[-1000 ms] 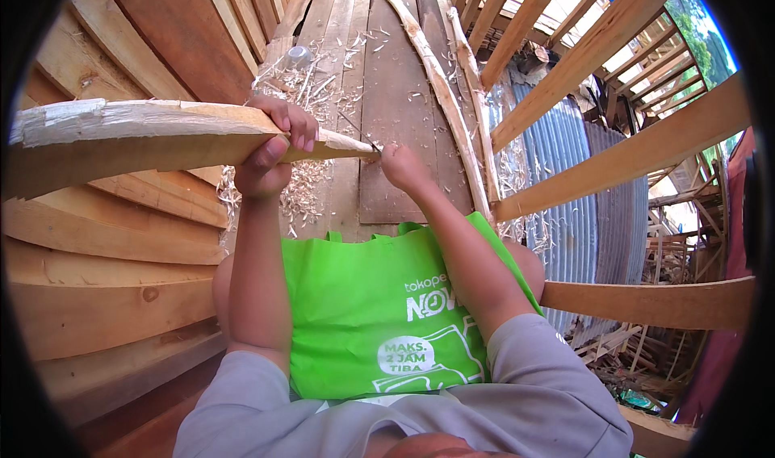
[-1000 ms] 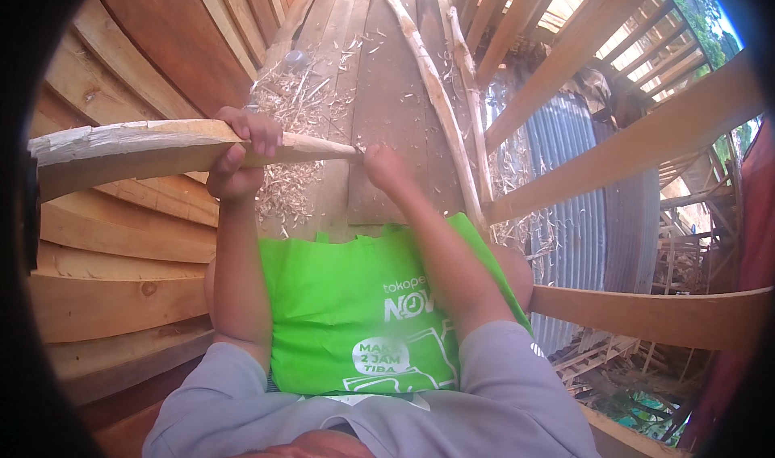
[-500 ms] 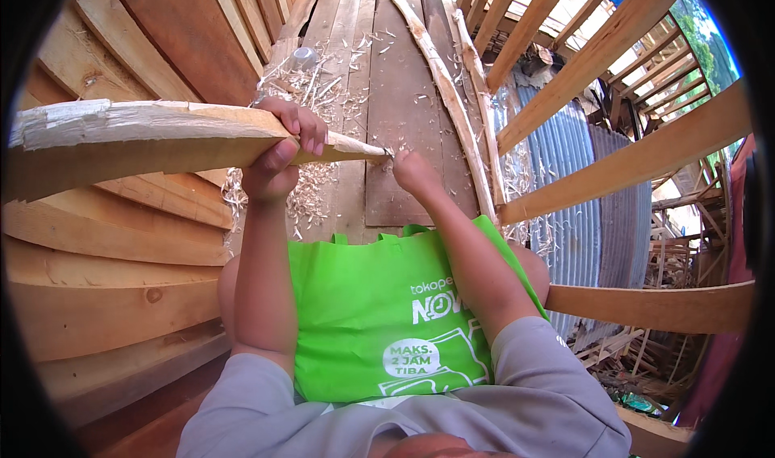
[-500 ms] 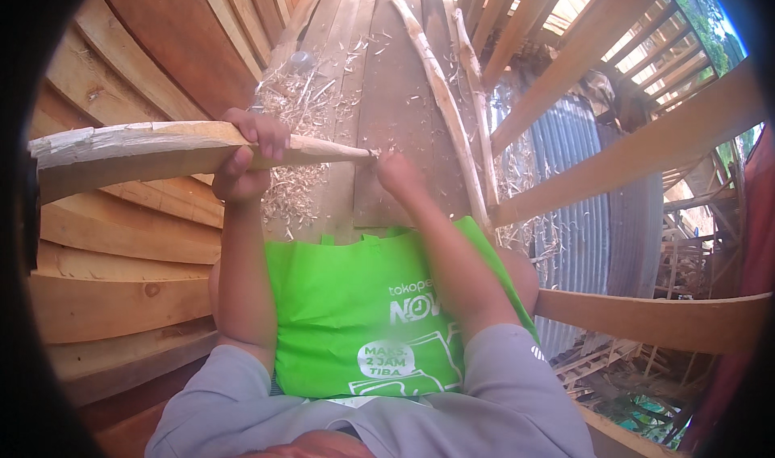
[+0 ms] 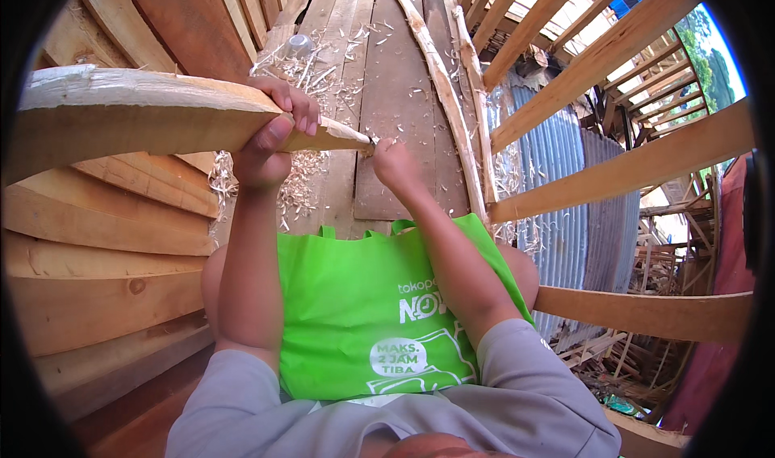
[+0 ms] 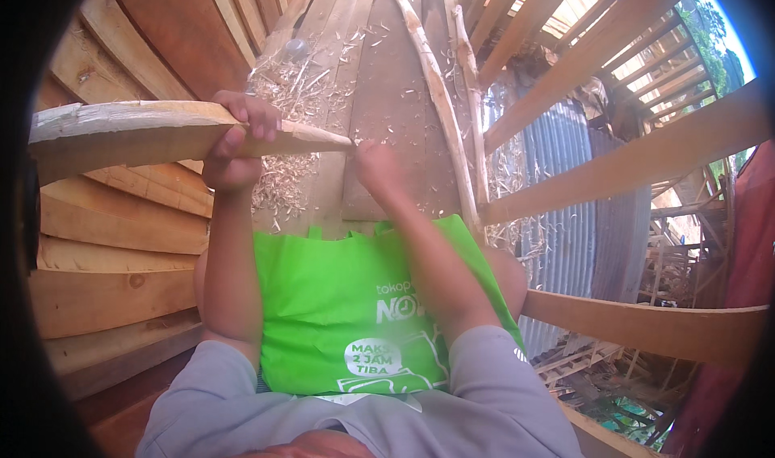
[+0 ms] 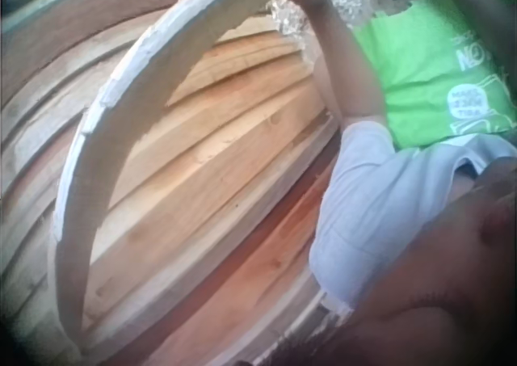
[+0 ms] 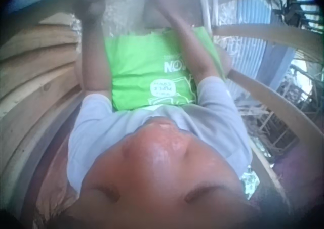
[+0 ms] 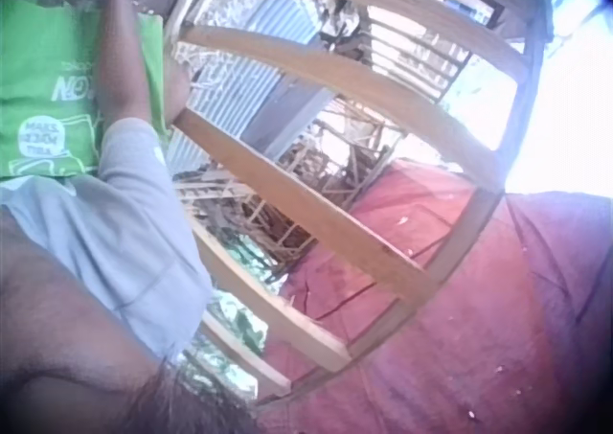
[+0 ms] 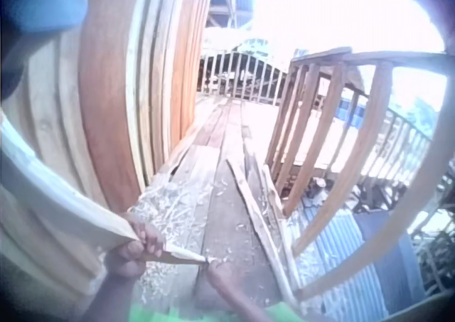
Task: The person carves a curved wooden piece using a knife, holding it with their left hand and shaping it with their right hand. They repeatedly scrape the surface to remove wood shavings and refine the shape.
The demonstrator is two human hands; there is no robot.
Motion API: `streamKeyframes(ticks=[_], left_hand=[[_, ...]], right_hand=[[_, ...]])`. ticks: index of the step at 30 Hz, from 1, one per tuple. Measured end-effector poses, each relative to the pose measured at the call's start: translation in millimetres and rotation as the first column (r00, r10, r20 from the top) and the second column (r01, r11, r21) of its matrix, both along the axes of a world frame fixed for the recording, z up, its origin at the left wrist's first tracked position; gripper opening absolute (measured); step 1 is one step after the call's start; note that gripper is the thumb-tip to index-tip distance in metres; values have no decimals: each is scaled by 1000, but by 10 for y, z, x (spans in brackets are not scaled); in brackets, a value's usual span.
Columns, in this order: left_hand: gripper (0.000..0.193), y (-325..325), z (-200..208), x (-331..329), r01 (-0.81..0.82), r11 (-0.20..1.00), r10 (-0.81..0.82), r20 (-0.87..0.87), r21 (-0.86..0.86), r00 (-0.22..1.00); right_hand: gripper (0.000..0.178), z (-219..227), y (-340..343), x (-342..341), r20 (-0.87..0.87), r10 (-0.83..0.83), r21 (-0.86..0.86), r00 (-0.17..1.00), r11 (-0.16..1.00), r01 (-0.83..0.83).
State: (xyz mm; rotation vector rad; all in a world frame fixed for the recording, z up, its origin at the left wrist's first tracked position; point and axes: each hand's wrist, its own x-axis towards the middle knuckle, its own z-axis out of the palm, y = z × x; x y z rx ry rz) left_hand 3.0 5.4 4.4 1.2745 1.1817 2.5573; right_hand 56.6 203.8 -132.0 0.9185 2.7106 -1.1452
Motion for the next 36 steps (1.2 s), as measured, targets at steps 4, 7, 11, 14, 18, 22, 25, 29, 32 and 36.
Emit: streamKeyframes(ticks=[4,7,11,14,18,22,25,29,32,36], left_hand=[[25,-63,-3,0,-11,1000,11,11,-2,1000],[26,18,23,29,7,1000,-7,19,6,1000],[26,-5,12,-14,21,1000,-21,-12,-2,1000],[26,19,26,-5,45,999,-45,-3,-5,999],[25,-75,2,1,14,1000,-14,-12,-3,1000],[28,58,34,44,38,998,-39,35,43,999],[29,29,39,35,24,998,-26,37,51,999],[27,40,44,13,46,997,-48,29,58,998],[24,-60,8,-18,15,1000,-15,-2,15,1000],[24,-3,22,13,23,1000,-23,-5,-3,1000]], right_hand=[[60,539,-264,-14,-64,95,-163,993,981,-105],[61,-26,55,4,-105,-18,-108,994,994,6],[60,-110,107,-15,-84,7,-18,996,1000,-8],[59,-72,70,17,-98,19,21,995,1000,-17],[61,630,-194,-4,24,124,-42,992,992,-123],[62,-168,226,-17,-22,30,-83,999,996,-32],[62,-163,200,-49,56,41,-35,998,999,-39],[65,-121,111,-11,-51,12,-29,999,999,-14],[64,371,-113,-31,-17,116,-43,993,992,-117],[61,68,62,-33,37,77,-102,996,992,-73]])
